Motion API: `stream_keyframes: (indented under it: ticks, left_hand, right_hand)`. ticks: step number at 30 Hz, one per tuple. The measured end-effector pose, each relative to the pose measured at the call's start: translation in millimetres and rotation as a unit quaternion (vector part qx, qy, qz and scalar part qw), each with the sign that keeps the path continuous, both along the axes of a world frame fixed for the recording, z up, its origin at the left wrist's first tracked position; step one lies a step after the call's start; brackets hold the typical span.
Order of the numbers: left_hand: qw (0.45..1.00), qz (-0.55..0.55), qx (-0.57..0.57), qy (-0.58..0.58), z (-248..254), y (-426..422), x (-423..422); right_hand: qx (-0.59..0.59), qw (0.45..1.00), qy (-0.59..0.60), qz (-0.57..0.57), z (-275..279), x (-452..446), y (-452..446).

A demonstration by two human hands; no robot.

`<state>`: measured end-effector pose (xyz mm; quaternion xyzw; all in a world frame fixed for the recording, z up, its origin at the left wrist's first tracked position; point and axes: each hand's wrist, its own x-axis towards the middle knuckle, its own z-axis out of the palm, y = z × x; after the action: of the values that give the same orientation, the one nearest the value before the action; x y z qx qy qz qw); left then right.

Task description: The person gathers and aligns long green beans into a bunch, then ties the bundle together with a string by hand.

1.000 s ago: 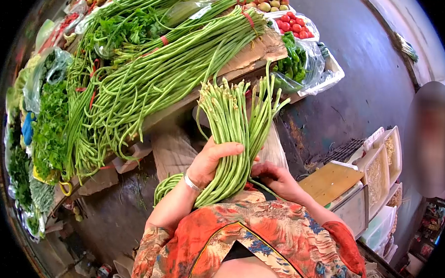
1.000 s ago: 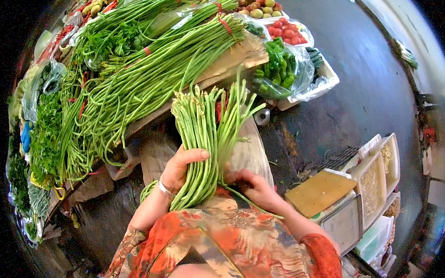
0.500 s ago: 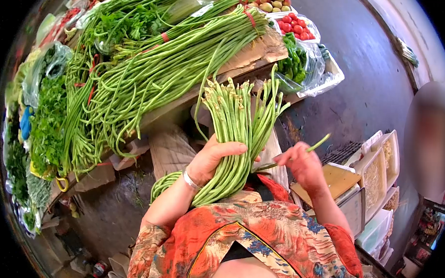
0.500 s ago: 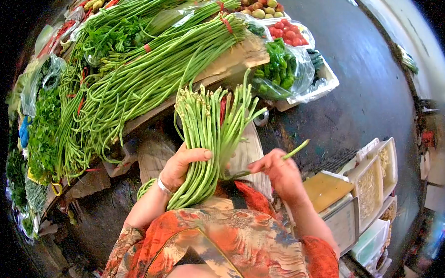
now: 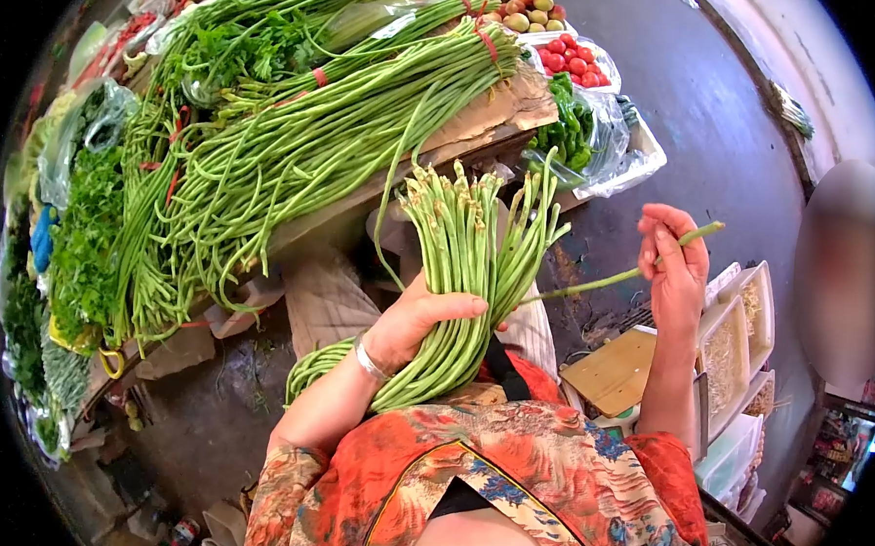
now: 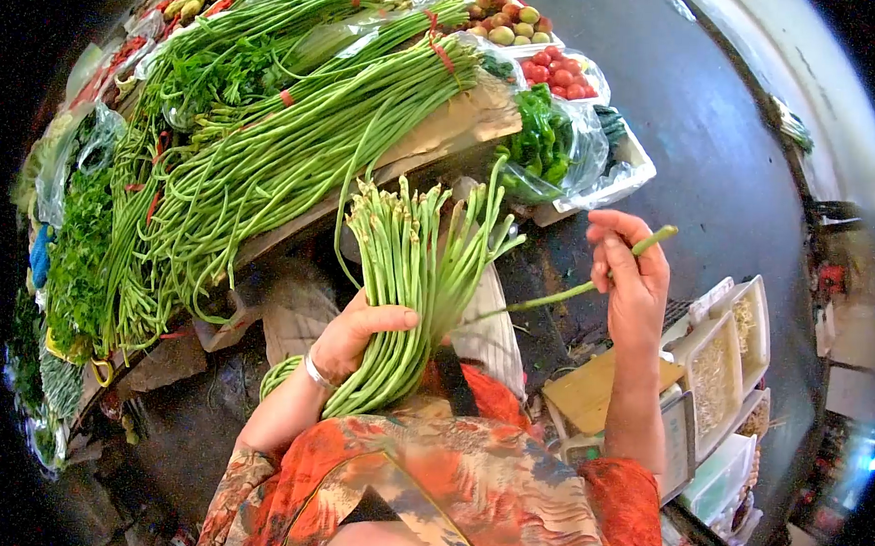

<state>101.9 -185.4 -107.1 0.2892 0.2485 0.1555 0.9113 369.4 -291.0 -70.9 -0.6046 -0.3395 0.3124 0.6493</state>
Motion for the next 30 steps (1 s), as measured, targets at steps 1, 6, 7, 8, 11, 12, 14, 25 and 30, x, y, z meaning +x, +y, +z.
stream_keyframes:
  ticks: [1, 6, 7, 8, 11, 12, 14, 25, 30]
  left_hand:
    - [1.000, 0.000, 0.000, -0.001, 1, 0, 0]
    - [1.000, -0.027, 0.007, 0.013, 4, 1, -1]
    - [1.000, -0.026, 0.007, 0.012, 4, 0, 0]
    - [1.000, -0.026, 0.012, 0.012, 5, 0, 0]
    - [0.999, -0.031, 0.022, 0.019, 4, -2, 0]
    - [0.999, -0.036, 0.027, 0.024, 4, -2, -1]
    - [0.998, -0.045, 0.028, 0.022, 1, -2, -1]
    - [0.998, -0.049, 0.021, 0.026, 2, -1, -2]
    - [0.998, -0.044, 0.024, 0.022, -2, 0, -2]
  right_hand:
    - [-0.007, 1.000, -0.021, 0.021, 7, -1, 2]
    - [-0.022, 0.946, -0.305, 0.104, 11, -15, 35]
    - [-0.024, 0.934, -0.331, 0.130, 9, -14, 42]
    - [-0.026, 0.921, -0.355, 0.156, 8, -12, 48]
    - [-0.042, 0.892, -0.388, 0.229, 16, -12, 66]
    - [-0.041, 0.892, -0.388, 0.229, 15, -10, 72]
    - [-0.069, 0.857, -0.411, 0.302, 12, -5, 81]
    - [-0.080, 0.869, -0.300, 0.384, -2, 19, 98]
    - [-0.030, 0.958, -0.183, 0.220, -10, 42, 82]
